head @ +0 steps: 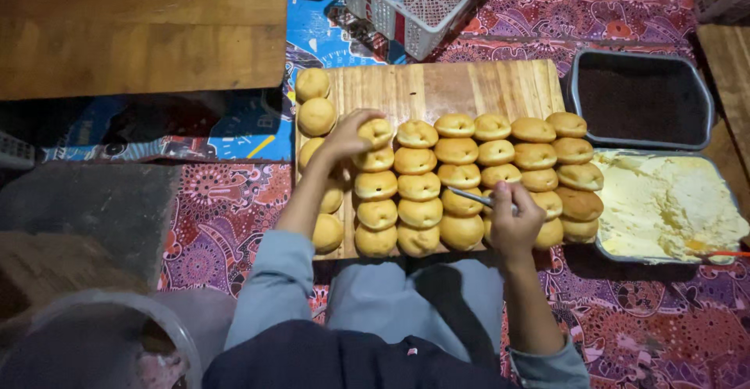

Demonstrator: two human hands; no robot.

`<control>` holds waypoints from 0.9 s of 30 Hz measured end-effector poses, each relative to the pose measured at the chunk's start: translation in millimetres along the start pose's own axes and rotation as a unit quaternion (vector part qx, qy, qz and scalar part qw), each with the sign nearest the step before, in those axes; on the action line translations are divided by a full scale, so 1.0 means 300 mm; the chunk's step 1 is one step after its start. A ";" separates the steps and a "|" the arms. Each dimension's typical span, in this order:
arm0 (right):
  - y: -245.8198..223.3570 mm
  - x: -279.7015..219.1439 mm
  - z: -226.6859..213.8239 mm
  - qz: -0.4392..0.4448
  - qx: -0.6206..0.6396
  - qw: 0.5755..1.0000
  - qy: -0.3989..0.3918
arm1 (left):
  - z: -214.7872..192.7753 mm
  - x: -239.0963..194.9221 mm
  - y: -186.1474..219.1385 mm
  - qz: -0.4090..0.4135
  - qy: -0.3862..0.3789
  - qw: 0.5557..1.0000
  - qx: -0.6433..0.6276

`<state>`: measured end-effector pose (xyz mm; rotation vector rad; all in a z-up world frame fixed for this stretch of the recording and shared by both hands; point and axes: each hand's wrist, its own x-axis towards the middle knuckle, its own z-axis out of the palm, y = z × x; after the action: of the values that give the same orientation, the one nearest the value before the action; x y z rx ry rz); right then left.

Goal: The person sits on the floor and uses a piping bag to fill rows of small round buns with a dark filling. They then switch to a red piping bag and continue filling the buns with a different filling.

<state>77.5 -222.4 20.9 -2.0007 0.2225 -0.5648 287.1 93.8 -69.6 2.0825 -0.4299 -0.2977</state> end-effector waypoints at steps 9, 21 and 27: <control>0.080 -0.052 -0.054 0.058 -0.006 0.998 -0.004 | 0.120 -0.009 -0.210 0.093 0.208 0.973 -0.047; 0.069 -0.310 0.104 0.013 0.053 0.981 -0.185 | 0.390 -0.886 -0.083 -0.226 0.432 0.810 0.325; -0.049 -0.451 0.202 0.005 0.041 0.971 -0.234 | 0.460 -0.907 -0.001 -0.020 0.423 0.872 -0.244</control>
<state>-13.0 -115.4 -29.7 -1.9883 -0.0807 -0.0815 -11.7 100.9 -130.0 1.5213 0.2119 0.4515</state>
